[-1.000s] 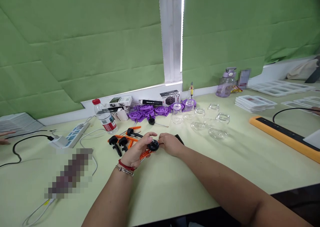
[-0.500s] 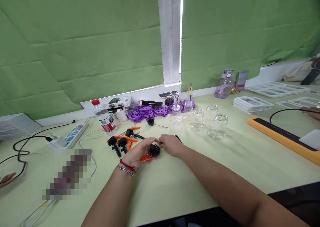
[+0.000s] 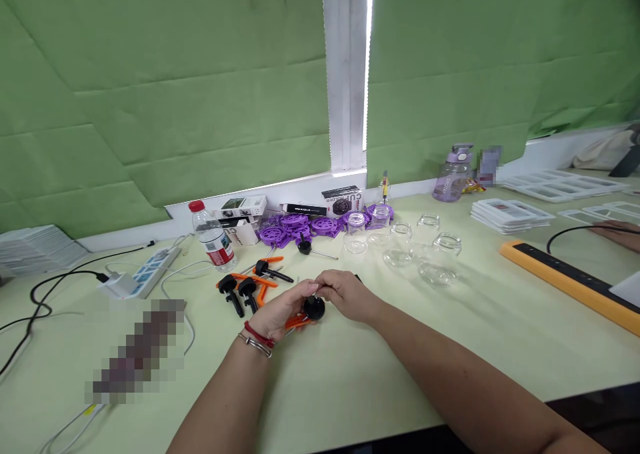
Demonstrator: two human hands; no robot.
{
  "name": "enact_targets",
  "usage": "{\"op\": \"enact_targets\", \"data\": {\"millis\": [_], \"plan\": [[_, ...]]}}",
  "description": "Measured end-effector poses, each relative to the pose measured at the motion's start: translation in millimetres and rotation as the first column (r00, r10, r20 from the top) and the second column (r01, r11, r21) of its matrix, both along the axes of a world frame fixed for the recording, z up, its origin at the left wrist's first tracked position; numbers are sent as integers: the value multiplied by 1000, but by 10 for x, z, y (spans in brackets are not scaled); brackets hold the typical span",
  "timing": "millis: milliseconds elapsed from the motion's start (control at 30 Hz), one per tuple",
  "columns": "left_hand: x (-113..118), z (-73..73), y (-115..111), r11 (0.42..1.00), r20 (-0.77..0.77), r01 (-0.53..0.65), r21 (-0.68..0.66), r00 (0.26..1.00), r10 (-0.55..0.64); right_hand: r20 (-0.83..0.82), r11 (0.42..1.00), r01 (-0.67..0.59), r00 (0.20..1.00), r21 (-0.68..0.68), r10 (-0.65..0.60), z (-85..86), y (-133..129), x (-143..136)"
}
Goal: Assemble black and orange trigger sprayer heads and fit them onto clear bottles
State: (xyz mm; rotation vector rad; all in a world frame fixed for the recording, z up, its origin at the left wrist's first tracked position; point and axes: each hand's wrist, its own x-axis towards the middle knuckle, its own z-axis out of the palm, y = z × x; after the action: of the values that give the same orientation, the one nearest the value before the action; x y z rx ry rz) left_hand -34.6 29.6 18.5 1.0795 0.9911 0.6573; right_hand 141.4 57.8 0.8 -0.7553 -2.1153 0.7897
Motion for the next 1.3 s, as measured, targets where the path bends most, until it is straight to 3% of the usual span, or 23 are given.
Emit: {"op": "enact_targets", "data": {"millis": [133,267,633,1300], "plan": [[10,1,-13,1000,26,-23,18,999,23,76,986,-68,995,151,57,13,19,1],[15,-13,-17,999,45,-44,10,998,43,112,973,-115,989,199,94,36,20,18],[29,7,-23,1000,32,-25,-5,999,25,9,975,-135,991,176,135,-7,35,27],[64,54,-49,999,68,-25,21,997,23,-21,993,-68,997,95,70,-10,31,45]]}}
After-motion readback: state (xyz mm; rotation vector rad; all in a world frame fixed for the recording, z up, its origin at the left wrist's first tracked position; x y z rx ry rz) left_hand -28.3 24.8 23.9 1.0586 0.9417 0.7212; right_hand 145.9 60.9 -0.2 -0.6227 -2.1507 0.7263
